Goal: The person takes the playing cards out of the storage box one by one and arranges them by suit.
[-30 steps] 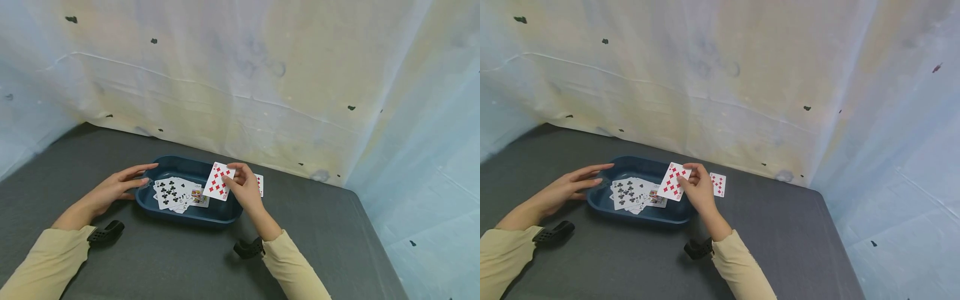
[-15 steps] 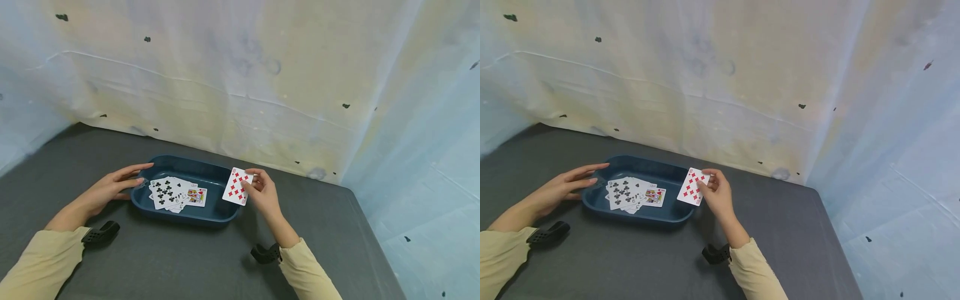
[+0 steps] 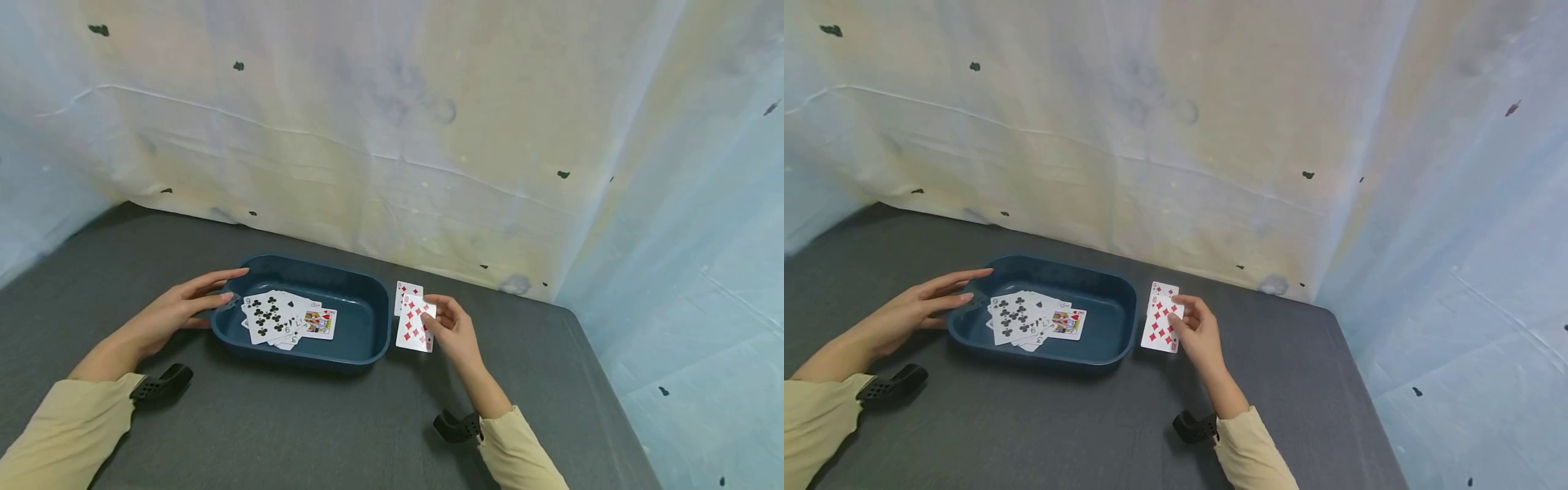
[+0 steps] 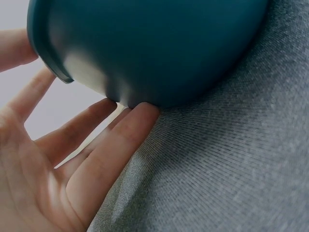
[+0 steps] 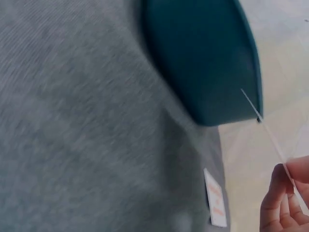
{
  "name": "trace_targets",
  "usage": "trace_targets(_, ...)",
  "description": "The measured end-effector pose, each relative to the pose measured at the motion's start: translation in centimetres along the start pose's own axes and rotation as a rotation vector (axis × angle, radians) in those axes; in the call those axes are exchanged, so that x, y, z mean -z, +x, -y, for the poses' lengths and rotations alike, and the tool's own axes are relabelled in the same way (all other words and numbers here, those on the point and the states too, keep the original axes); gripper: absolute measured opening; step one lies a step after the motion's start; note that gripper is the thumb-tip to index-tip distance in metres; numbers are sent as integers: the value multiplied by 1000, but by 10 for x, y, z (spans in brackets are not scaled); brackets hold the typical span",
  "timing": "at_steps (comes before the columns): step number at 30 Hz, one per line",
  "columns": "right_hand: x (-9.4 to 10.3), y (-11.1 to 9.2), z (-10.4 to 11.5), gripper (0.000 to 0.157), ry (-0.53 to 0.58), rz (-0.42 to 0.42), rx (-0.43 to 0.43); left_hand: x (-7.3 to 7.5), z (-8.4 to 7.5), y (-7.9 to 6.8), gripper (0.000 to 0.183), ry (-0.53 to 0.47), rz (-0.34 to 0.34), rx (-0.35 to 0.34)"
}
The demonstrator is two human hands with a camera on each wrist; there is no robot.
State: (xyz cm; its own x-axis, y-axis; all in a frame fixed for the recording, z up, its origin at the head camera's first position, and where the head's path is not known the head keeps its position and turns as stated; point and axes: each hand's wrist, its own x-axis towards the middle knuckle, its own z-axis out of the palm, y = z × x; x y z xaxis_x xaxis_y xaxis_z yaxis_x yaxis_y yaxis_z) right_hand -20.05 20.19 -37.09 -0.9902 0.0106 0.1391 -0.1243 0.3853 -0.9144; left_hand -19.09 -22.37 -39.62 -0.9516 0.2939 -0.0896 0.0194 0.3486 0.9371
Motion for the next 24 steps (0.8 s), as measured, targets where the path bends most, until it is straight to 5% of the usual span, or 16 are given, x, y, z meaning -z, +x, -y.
trace_targets(10, 0, -1, -16, 40, -103, 111, -141, 0, -1, -1, 59, -8, -4, -4)
trace_targets(16, -3, 0, -23, 41, -184, 109, -143, -1, 1, -1, 58, -8, -6, -14)
trace_targets(24, -8, -1, -27, 40, -448, 106, -86, 0, 2, 0, 58, -8, -6, -11)
